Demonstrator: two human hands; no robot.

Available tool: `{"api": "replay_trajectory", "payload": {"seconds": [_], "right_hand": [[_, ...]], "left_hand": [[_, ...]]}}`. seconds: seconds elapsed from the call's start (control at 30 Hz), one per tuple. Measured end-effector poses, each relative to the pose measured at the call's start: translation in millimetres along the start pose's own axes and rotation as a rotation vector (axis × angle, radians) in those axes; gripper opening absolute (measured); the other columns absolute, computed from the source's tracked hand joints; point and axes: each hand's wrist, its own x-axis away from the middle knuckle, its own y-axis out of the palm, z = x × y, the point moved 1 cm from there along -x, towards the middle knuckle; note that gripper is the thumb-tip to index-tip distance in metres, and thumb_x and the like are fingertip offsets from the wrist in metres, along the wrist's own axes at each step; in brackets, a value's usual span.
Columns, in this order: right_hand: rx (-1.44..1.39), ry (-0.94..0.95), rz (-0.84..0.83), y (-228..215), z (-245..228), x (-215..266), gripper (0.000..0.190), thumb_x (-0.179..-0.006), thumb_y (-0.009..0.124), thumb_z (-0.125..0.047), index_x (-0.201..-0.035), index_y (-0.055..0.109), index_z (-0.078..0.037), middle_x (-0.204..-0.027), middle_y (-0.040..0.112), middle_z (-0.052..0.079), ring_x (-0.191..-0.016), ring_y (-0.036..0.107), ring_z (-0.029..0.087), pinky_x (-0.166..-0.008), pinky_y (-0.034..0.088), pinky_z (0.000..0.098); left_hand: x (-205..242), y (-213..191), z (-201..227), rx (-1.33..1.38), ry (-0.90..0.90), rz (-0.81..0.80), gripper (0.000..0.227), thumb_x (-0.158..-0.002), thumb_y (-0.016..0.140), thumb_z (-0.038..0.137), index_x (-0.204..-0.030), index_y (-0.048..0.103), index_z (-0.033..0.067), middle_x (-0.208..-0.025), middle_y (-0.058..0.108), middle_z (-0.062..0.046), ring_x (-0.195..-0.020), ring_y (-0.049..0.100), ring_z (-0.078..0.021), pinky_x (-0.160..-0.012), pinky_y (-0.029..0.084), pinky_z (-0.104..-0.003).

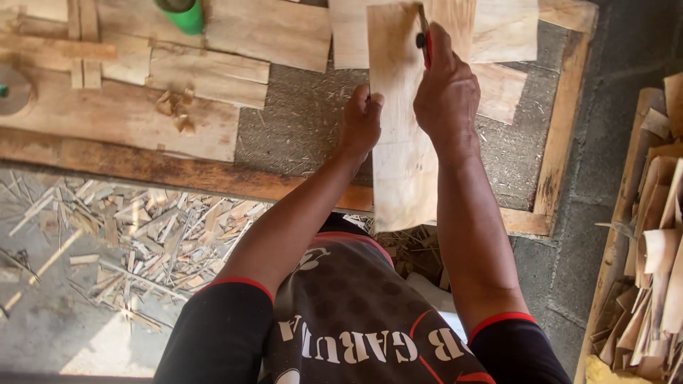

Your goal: Measure, cut, shape, and dry-fit sections of wood veneer onto a wooden panel framework at a workbench.

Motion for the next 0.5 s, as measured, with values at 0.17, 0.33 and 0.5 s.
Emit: {"api": "replay_trajectory", "payload": {"seconds": [0.17, 0.33, 0.5], "right_hand": [[-0.048, 0.436, -0.237, 22, 82, 31, 0.059, -0.096, 0.054, 0.006, -0.151, 0.038, -0.007, -0.116, 0.073, 0.023, -0.084, 0.076, 0.035, -0.062, 0.064, 0.0404], [-0.192, 0.64, -0.283, 52, 128, 43, 0.056, -0.098, 0.048, 0.004, -0.151, 0.037, -0.011, -0.121, 0.072, 0.017, -0.085, 0.078, 0.03, -0.056, 0.062, 0.0415], [-0.2, 0.656, -0.289, 92, 158, 34, 0.06, -0.097, 0.042, 0.008, -0.153, 0.03, -0.01, -0.128, 0.068, 0.019, -0.094, 0.075, 0.03, -0.058, 0.065, 0.0399]], "left_hand": [[-13, 57, -63, -0.16, -0.092, -0.045, 0.016, -0.1, 0.058, 0.017, -0.106, 0.066, 0.0037, -0.076, 0.061, -0.005, -0.068, 0.053, -0.015, -0.061, 0.046, -0.036], [-27, 96, -113, -0.275, -0.19, -0.062, 0.017, -0.104, 0.057, 0.013, -0.111, 0.067, 0.0012, -0.088, 0.067, -0.012, -0.076, 0.058, -0.0194, -0.069, 0.049, -0.038], [-52, 113, -131, -0.373, -0.082, 0.018, 0.024, -0.1, 0.056, 0.01, -0.122, 0.063, 0.0022, -0.11, 0.07, -0.019, -0.097, 0.066, -0.0275, -0.08, 0.052, -0.041]]}}
